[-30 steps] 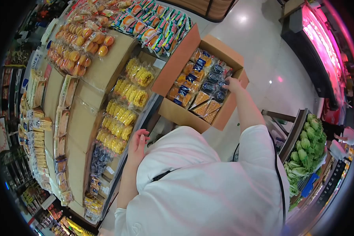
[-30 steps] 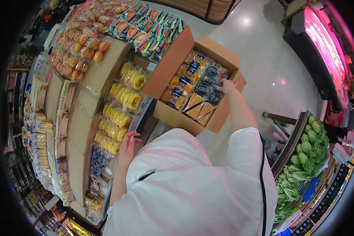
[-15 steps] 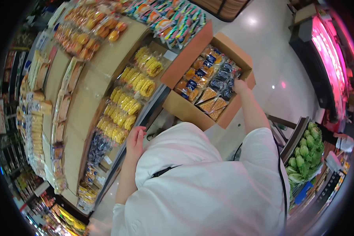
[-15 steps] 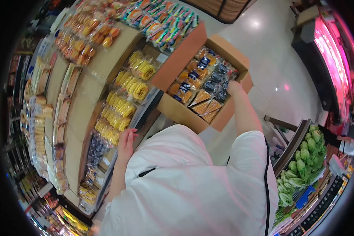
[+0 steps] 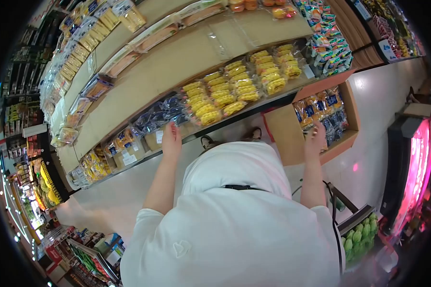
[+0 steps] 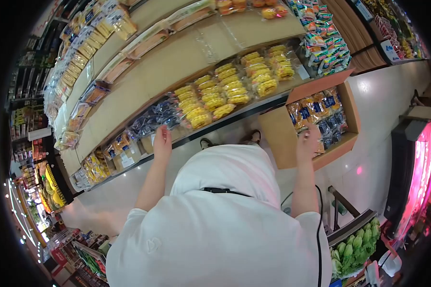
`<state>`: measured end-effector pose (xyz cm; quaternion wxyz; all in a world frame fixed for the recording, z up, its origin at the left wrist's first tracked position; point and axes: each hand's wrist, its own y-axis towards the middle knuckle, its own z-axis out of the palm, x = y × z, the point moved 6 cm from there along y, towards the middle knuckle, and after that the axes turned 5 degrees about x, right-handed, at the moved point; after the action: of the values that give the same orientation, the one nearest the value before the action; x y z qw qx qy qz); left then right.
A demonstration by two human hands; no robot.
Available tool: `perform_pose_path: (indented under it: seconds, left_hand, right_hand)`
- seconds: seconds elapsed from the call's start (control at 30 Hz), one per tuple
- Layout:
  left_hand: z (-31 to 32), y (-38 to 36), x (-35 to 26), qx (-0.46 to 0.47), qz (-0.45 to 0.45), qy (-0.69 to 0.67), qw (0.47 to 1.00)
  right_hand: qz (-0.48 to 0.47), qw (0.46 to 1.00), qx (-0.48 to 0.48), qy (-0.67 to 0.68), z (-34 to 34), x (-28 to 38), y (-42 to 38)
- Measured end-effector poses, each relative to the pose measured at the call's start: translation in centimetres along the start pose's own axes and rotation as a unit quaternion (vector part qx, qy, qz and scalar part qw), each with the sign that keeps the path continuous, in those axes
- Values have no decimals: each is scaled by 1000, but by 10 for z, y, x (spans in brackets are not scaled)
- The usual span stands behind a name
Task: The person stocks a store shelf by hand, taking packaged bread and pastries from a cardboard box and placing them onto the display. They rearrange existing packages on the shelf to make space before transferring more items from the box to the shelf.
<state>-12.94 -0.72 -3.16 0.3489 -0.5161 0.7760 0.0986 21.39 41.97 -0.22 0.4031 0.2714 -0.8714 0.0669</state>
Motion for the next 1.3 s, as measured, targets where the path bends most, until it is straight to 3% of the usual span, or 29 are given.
perform_pose_path:
  seconds: [0.07,0.17,0.23,0.3,0.37,0.5,0.6,0.67,0.83,0.97,1.0,1.13,1.3]
  left_hand:
    - [-17,9,27,-39,42,99,993]
    - [-16,28,62,68,48,131,988]
    - [-16,35,77,90,54,103,989]
    - [-14,40,71,91,107,97,985]
    - [-21,35,53,65,189,88,976]
    - [-42,25,24,2,332,24,943]
    - [-53,30,34,198,107,-147,963]
    - [-80,22,-4,237,134,-175,946]
    - [-100,4,-72,301,224,-188,908]
    - [-65,-4,-108,381,142,-322,855]
    - [-56,-5,-118,390,130,-324,852]
    - [-13,-6,-143,433,88,-366,819]
    - [42,-18,-188,457,116,-280,836]
  right_hand:
    - [-64,997,49,-18,35,70,-17]
    - [-167,980,96,44,88,146,-35]
    - [-196,970,127,60,113,185,-48]
    - [-139,967,187,102,132,199,-62]
    - [-212,955,190,78,136,219,-74]
    - [-166,954,242,62,135,217,-102]
    - [-158,955,246,54,127,223,-117]
    - [-164,953,249,42,116,244,-122]
    - [-294,915,278,2,106,325,-119]
    - [-376,873,304,-68,105,357,-121]
    - [-395,871,275,-98,109,348,-122]
    - [-314,897,299,-83,98,295,-106]
    - [-267,910,315,-27,52,227,-82]
